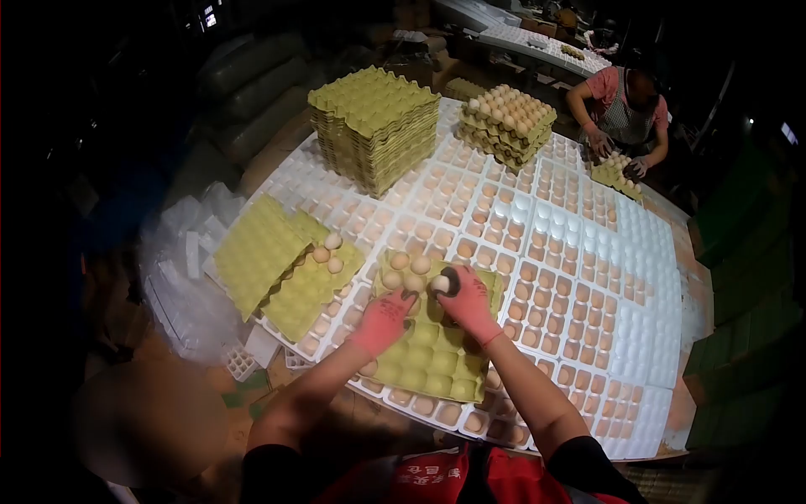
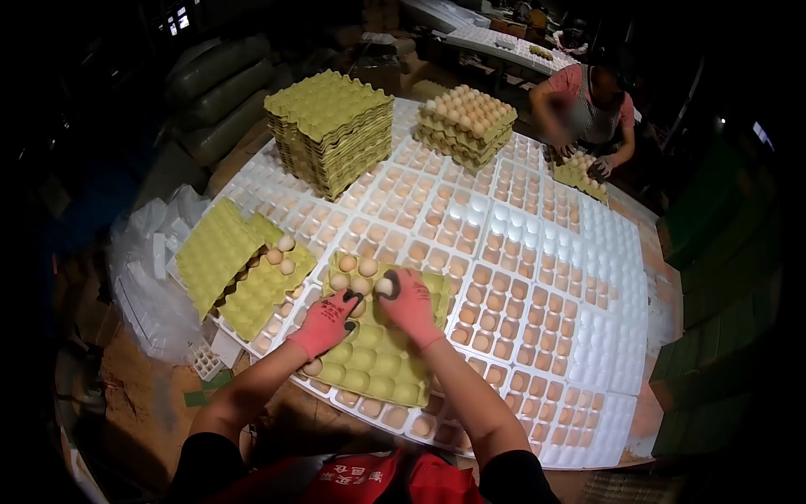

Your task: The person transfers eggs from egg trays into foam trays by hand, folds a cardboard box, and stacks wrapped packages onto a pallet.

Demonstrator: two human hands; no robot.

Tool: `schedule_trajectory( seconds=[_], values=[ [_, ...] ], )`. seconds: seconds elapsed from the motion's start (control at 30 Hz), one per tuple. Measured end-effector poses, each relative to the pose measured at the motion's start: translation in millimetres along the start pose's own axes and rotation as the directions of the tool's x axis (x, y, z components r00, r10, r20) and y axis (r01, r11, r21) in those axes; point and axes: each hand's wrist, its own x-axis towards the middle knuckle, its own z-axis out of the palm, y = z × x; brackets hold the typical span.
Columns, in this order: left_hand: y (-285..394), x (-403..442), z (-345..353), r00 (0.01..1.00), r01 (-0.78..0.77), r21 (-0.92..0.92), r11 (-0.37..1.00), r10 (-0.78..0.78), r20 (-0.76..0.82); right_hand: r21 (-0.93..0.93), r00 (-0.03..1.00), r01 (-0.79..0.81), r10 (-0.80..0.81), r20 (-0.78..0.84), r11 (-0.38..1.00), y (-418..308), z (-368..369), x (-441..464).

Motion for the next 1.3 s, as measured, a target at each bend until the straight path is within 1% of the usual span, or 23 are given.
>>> schedule_trajectory(
  seconds=[0.03,0.07,0.1,0.17,0.23,0.27,0.3,0.33,0.4,0.43,0.5,0.53,0.57,0.7,0.77,0.83,0.9,0.93,0.97,1.03,1.1,1.23,1.3],
  values=[
    [-5,9,11,0.998,-0.056,0.072,0.996,0.055,0.016,0.225,0.983,-0.132,0.157,-0.097,0.965,-2,-1,2],
    [-7,19,19,0.994,-0.111,0.142,0.984,0.107,0.033,0.667,0.935,-0.279,0.355,0.023,0.691,-9,-10,9],
    [-8,23,27,0.986,-0.168,0.208,0.964,0.158,0.061,0.804,0.899,-0.32,0.428,0.091,0.501,-17,-17,12],
    [-9,18,4,0.988,-0.011,-0.074,0.997,0.022,0.151,0.465,0.924,-0.379,0.349,0.153,0.8,-3,-9,26],
    [-24,2,-24,0.972,0.234,-0.481,0.845,-0.199,0.123,-0.067,0.989,-0.079,0.086,0.12,0.995,-14,16,26],
    [-35,-4,-25,0.929,0.311,-0.87,0.383,-0.315,0.193,-0.288,0.978,-0.019,0.078,0.192,0.957,-35,24,24],
    [-46,-13,-26,0.873,0.269,-0.938,-0.217,-0.356,0.332,-0.448,0.96,0.204,-0.088,0.266,0.87,-27,37,21],
    [-57,-16,-43,0.921,0.249,-0.923,-0.293,-0.223,0.319,-0.516,0.963,0.226,-0.111,0.245,0.826,-17,54,20],
    [-63,-8,-49,0.973,0.101,-0.985,-0.138,-0.19,0.127,-0.497,0.982,0.165,-0.098,0.159,0.852,-20,56,25],
    [-65,6,-48,0.971,0.097,-0.916,-0.389,-0.165,0.173,-0.397,0.995,0.076,-0.042,0.092,0.915,-37,39,24],
    [-51,37,-66,0.926,0.329,-0.944,-0.031,-0.187,0.329,0.036,0.975,-0.202,0.198,0.102,0.979,-49,12,12],
    [-48,56,-44,0.965,0.241,-0.732,0.637,-0.239,0.109,0.344,0.922,-0.382,0.327,0.208,0.858,-46,-3,2],
    [-43,78,-18,0.989,0.063,-0.151,0.987,-0.082,-0.123,0.603,0.857,-0.512,0.409,0.313,0.612,-40,-21,-14],
    [-24,127,-9,0.986,-0.15,0.123,0.981,0.139,0.094,0.593,0.889,-0.456,0.364,0.277,0.664,-14,-51,-125],
    [-43,135,8,0.972,-0.234,0.031,0.972,0.233,0.033,0.53,0.935,-0.31,0.353,0.021,0.79,-22,-95,-190],
    [-66,138,14,0.938,-0.329,-0.058,0.942,0.319,-0.136,0.663,0.764,-0.505,0.644,0.043,0.554,-27,-151,-256],
    [-51,140,2,0.996,0.009,-0.54,0.842,-0.055,-0.068,0.649,0.494,-0.482,0.794,-0.353,0.588,1,-182,-329],
    [-35,149,-14,0.962,0.242,-0.704,0.668,-0.072,0.263,0.521,0.388,-0.576,0.772,-0.504,0.63,16,-206,-369],
    [1,145,-19,0.917,0.356,-0.804,0.476,-0.009,0.4,0.218,0.246,-0.762,0.584,-0.773,0.609,32,-221,-411],
    [98,133,-14,0.858,0.414,-0.903,0.115,0.283,0.429,0.195,0.069,-0.897,0.561,-0.825,0.397,58,-251,-470],
    [197,107,6,0.744,0.521,-0.854,-0.016,0.498,0.445,0.176,0.153,-0.892,0.643,-0.751,0.417,81,-261,-502],
    [357,48,53,0.448,0.452,-0.786,0.423,0.654,0.61,0.148,0.157,-0.837,0.491,-0.857,0.526,100,-292,-519],
    [430,14,72,0.392,0.491,-0.728,0.479,0.624,0.675,0.005,0.266,-0.862,0.462,-0.846,0.506,110,-296,-524]
  ],
)
